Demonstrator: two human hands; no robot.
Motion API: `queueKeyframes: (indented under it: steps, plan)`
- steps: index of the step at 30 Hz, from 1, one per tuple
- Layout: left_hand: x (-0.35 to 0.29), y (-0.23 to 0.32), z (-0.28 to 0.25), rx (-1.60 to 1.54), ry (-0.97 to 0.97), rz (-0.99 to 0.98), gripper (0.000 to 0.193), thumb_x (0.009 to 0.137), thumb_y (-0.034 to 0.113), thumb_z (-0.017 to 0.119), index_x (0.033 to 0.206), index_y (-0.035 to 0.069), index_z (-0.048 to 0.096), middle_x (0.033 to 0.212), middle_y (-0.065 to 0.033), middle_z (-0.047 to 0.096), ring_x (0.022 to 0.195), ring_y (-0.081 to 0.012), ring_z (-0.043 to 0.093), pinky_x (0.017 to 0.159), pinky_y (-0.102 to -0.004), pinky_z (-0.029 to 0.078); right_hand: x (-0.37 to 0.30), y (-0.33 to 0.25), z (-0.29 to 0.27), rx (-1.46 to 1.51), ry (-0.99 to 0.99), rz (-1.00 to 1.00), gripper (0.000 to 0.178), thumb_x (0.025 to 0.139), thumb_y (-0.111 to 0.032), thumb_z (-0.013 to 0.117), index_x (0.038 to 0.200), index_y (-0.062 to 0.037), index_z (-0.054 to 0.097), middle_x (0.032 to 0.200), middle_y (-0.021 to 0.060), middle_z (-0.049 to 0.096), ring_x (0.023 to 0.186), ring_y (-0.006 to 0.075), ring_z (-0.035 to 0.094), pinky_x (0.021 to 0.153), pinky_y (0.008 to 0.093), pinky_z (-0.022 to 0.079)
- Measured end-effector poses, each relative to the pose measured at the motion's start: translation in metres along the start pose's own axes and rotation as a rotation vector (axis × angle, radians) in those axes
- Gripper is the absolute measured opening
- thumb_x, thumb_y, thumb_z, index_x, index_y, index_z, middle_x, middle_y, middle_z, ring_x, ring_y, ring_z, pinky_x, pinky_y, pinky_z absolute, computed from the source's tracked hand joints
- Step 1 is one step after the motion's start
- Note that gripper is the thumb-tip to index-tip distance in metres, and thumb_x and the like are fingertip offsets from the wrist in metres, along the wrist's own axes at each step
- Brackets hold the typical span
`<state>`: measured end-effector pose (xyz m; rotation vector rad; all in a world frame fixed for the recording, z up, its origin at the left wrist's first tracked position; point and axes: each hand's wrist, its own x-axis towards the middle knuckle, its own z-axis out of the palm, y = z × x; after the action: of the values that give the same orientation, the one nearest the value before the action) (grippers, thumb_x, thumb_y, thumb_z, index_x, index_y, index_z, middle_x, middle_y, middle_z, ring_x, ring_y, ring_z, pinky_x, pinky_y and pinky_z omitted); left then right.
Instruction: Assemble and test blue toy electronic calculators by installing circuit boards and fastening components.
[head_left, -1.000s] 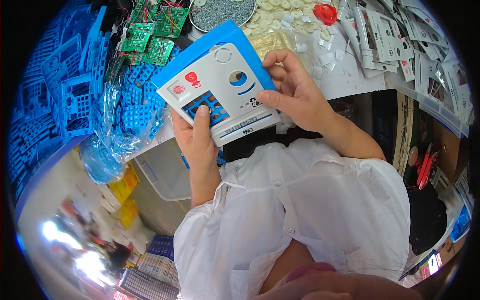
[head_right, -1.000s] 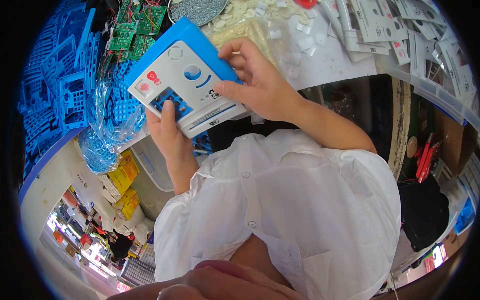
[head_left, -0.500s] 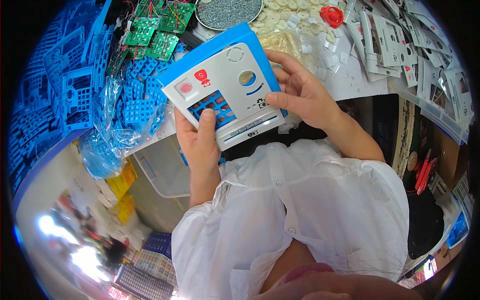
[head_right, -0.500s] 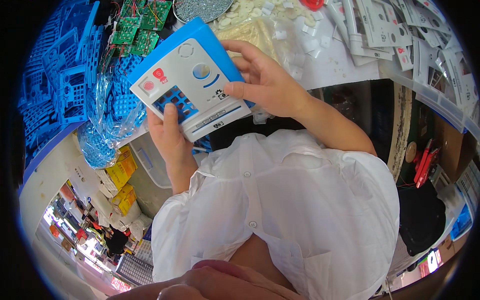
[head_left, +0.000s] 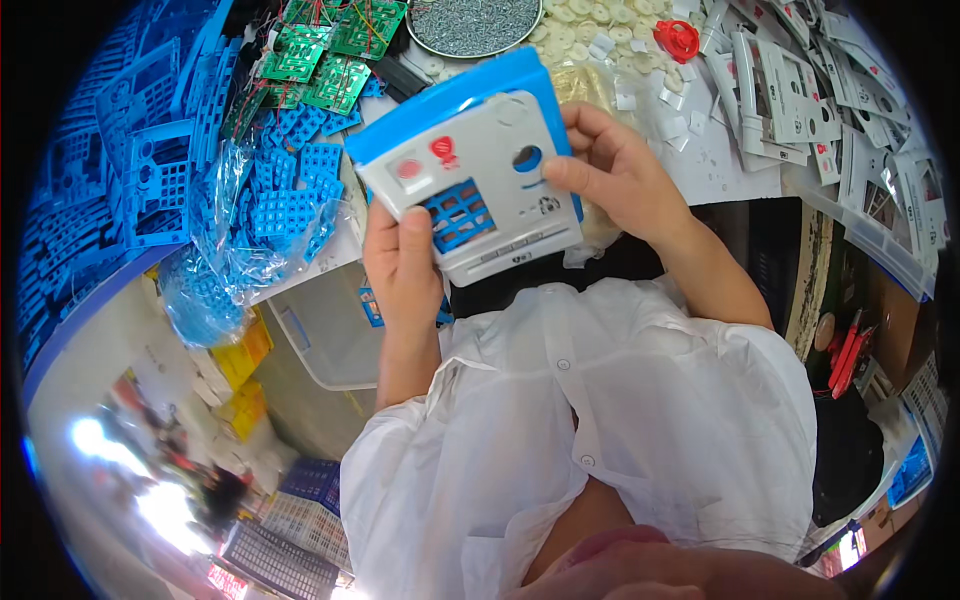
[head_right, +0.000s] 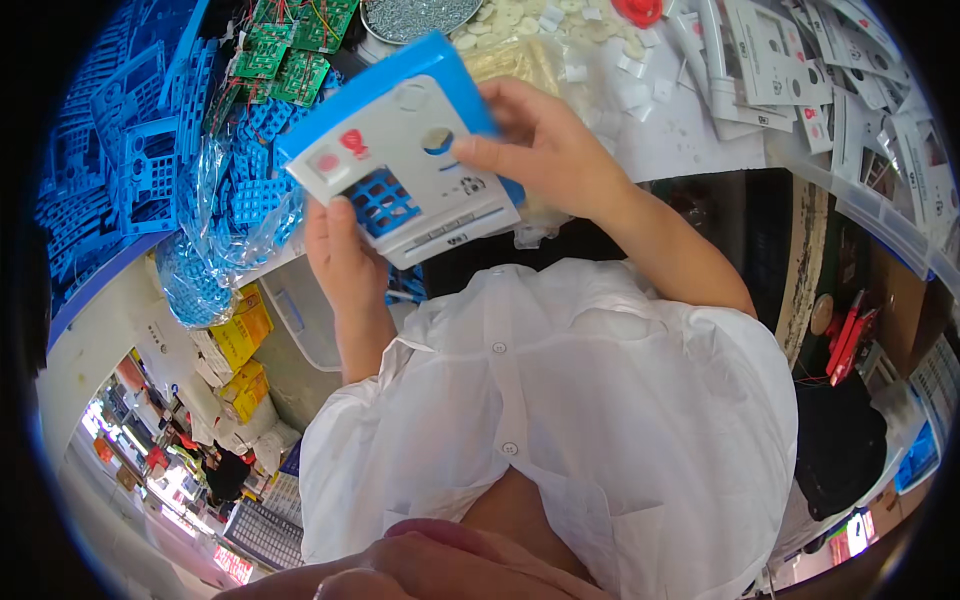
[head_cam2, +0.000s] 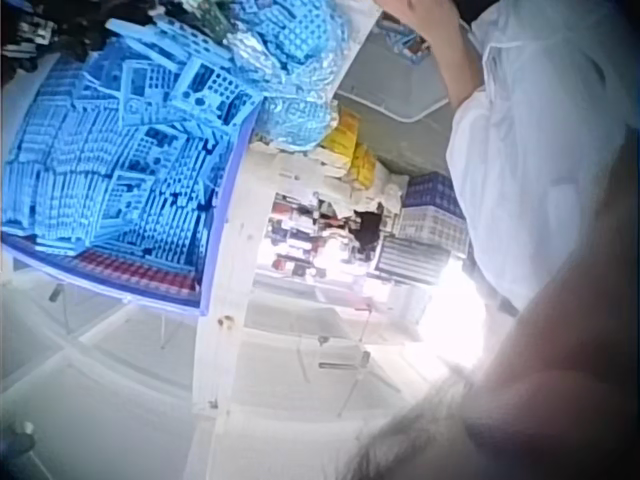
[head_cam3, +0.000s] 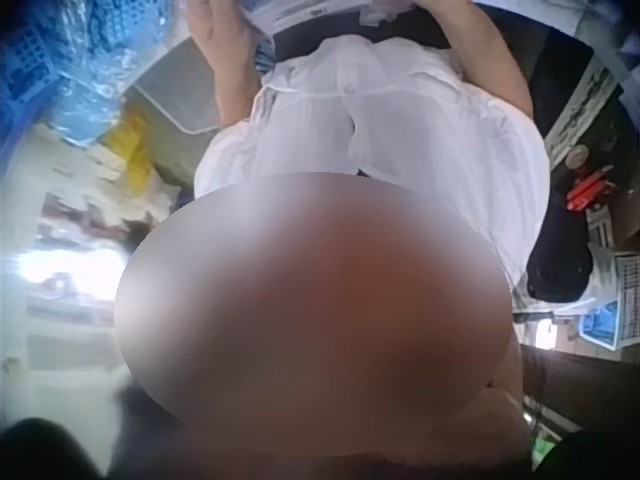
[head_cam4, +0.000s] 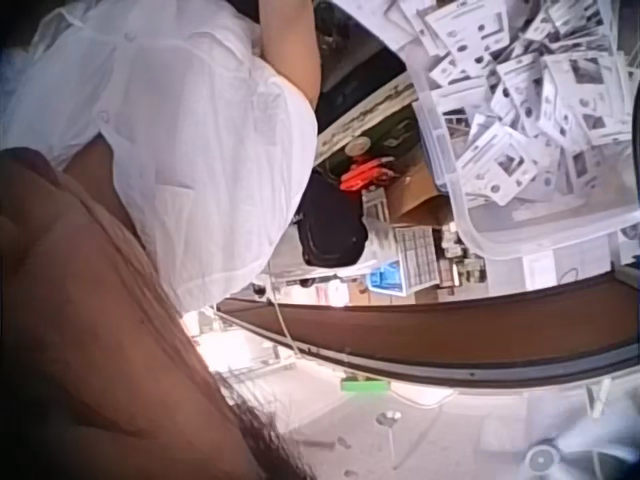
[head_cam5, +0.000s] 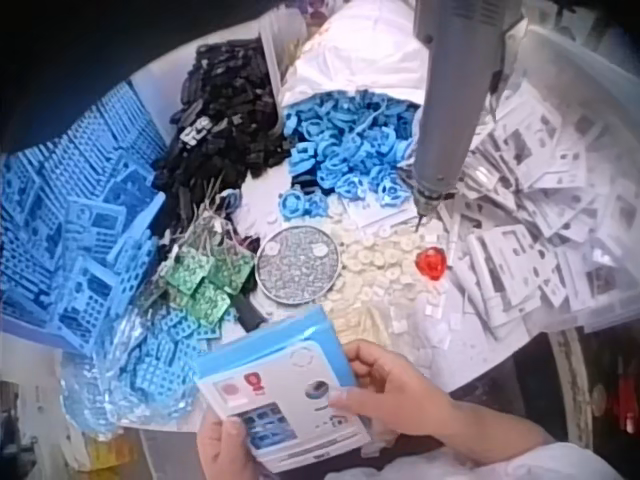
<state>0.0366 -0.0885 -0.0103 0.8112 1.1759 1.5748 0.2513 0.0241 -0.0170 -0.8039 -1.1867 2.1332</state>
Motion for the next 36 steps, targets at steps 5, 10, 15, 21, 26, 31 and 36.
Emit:
queueKeyframes:
  steps: [5, 10, 15, 21, 26, 31, 36]
  plan:
    - [-0.007, 0.004, 0.003, 0.034, -0.058, -0.053, 0.046, 0.108, 0.018, 0.052, 0.146, -0.006, 0.044, 0.139, -0.0149, 0.058, 0.124, -0.0181, 0.056, 0.107, -0.0333, 0.044, 0.006, -0.004, 0.002, 0.045, 0.045, -0.021, 0.037, 0.099, -0.013, 0.070, 0.129, 0.0026, 0.056, 0.113, 0.0114, 0.072, 0.102, 0.0135, 0.069, 0.088, 0.0285, 0.057]
    - [-0.012, 0.000, 0.004, 0.146, -0.062, 0.026, 0.048, 0.108, 0.019, 0.052, 0.147, -0.006, 0.043, 0.139, -0.0147, 0.058, 0.124, -0.0179, 0.056, 0.106, -0.0324, 0.043, -0.001, 0.002, 0.002, -0.012, 0.027, -0.051, 0.039, 0.100, -0.016, 0.068, 0.131, 0.0024, 0.054, 0.113, 0.0087, 0.071, 0.103, 0.0121, 0.067, 0.091, 0.0274, 0.055]
    - [-0.015, -0.001, 0.003, 0.201, -0.040, 0.025, 0.047, 0.107, 0.018, 0.053, 0.146, -0.006, 0.043, 0.140, -0.0157, 0.058, 0.125, -0.0197, 0.057, 0.107, -0.0339, 0.044, -0.007, 0.001, 0.009, -0.029, 0.089, -0.105, 0.035, 0.099, -0.013, 0.070, 0.127, 0.0035, 0.057, 0.110, 0.0100, 0.073, 0.099, 0.0114, 0.069, 0.086, 0.0274, 0.058]
    - [-0.014, 0.000, 0.001, -0.015, -0.133, -0.094, 0.048, 0.106, 0.011, 0.052, 0.149, -0.007, 0.040, 0.142, -0.0166, 0.057, 0.127, -0.0201, 0.057, 0.108, -0.0350, 0.044, -0.007, -0.003, 0.004, -0.009, 0.074, -0.119, 0.039, 0.098, -0.013, 0.071, 0.129, 0.0034, 0.055, 0.112, 0.0096, 0.072, 0.101, 0.0110, 0.068, 0.087, 0.0265, 0.056]
    - [-0.013, 0.003, 0.000, -0.031, -0.133, -0.104, 0.050, 0.104, 0.006, 0.054, 0.150, -0.006, 0.037, 0.143, -0.0171, 0.056, 0.127, -0.0209, 0.058, 0.108, -0.0359, 0.045, -0.005, 0.001, 0.008, 0.044, 0.102, -0.153, 0.038, 0.097, -0.012, 0.072, 0.129, 0.0036, 0.057, 0.112, 0.0109, 0.073, 0.099, 0.0116, 0.069, 0.085, 0.0267, 0.058]
    - [-0.006, 0.012, 0.004, 0.235, -0.139, -0.175, 0.048, 0.103, 0.003, 0.051, 0.149, -0.003, 0.039, 0.139, -0.0157, 0.059, 0.123, -0.0197, 0.060, 0.104, -0.0348, 0.048, 0.005, 0.003, 0.001, 0.075, 0.183, 0.018, 0.037, 0.097, -0.012, 0.072, 0.128, 0.0039, 0.059, 0.111, 0.0122, 0.074, 0.093, 0.0125, 0.071, 0.083, 0.0276, 0.059]
    - [-0.007, 0.009, 0.010, 0.177, 0.004, -0.224, 0.044, 0.104, 0.004, 0.050, 0.146, -0.004, 0.042, 0.133, -0.0131, 0.061, 0.116, -0.0170, 0.062, 0.100, -0.0332, 0.050, 0.002, 0.000, -0.005, -0.008, 0.021, 0.045, 0.050, 0.098, -0.011, 0.071, 0.140, 0.0017, 0.048, 0.113, 0.0122, 0.073, 0.099, 0.0131, 0.070, 0.087, 0.0274, 0.057]
